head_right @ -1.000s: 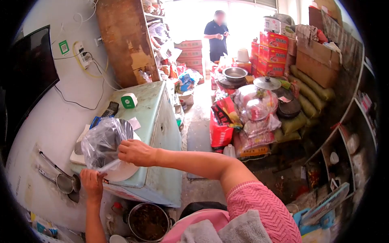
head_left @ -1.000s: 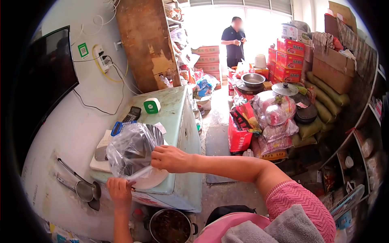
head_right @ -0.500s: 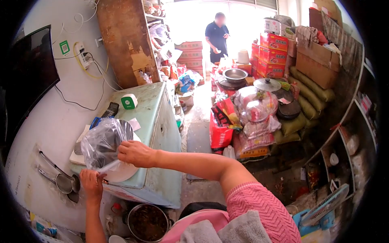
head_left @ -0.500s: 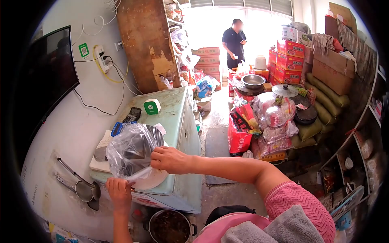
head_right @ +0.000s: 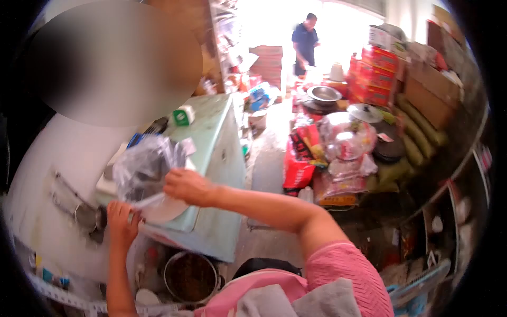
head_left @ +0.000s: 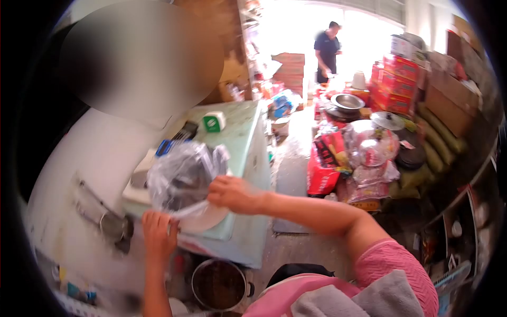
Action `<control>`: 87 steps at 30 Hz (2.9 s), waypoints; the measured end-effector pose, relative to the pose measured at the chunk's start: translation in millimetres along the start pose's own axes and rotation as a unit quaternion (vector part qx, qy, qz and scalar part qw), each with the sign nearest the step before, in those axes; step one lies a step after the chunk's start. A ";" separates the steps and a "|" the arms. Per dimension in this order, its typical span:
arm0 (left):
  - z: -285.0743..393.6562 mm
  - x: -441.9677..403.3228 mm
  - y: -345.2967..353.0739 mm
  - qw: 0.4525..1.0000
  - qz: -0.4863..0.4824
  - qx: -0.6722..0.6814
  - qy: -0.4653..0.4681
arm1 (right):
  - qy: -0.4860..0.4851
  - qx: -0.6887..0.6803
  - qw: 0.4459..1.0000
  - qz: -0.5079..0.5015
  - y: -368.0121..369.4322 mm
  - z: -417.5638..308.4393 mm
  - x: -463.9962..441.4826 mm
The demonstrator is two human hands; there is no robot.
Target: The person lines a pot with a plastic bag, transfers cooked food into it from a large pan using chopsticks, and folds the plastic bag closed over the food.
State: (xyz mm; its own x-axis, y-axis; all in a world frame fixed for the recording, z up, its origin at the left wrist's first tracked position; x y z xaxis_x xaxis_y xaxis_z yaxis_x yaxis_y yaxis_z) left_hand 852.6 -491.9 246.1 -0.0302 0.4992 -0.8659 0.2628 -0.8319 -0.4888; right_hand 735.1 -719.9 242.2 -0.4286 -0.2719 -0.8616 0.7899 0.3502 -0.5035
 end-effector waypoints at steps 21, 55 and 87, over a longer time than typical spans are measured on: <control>-41.6 -52.5 104.9 0.863 -0.498 -0.038 -0.073 | 0.041 0.036 0.890 -0.453 56.4 89.8 -54.5; -47.3 -68.0 94.2 0.846 -0.465 0.195 -0.172 | 0.089 -0.139 0.861 -0.480 51.2 93.1 -66.8; -113.8 -95.4 54.6 0.703 0.024 0.247 -0.666 | 0.390 -0.111 0.914 0.021 44.9 190.1 -53.7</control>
State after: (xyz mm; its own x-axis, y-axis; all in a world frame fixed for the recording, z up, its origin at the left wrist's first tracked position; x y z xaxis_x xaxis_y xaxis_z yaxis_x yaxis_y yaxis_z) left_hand 979.5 -557.4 314.2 -0.9960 0.0718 -0.0528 -0.0633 -0.9869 -0.1483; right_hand 877.0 -859.9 278.1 -0.6506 0.4372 -0.6209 0.7415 0.5423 -0.3951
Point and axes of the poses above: each hand's wrist, its own x-axis away from the middle knuckle, its own y-axis out of the palm, z = x × y, the point moved 1 cm from there along -x, towards the middle knuckle, and after that the axes turned 15 degrees about z, right-handed, at the moved point
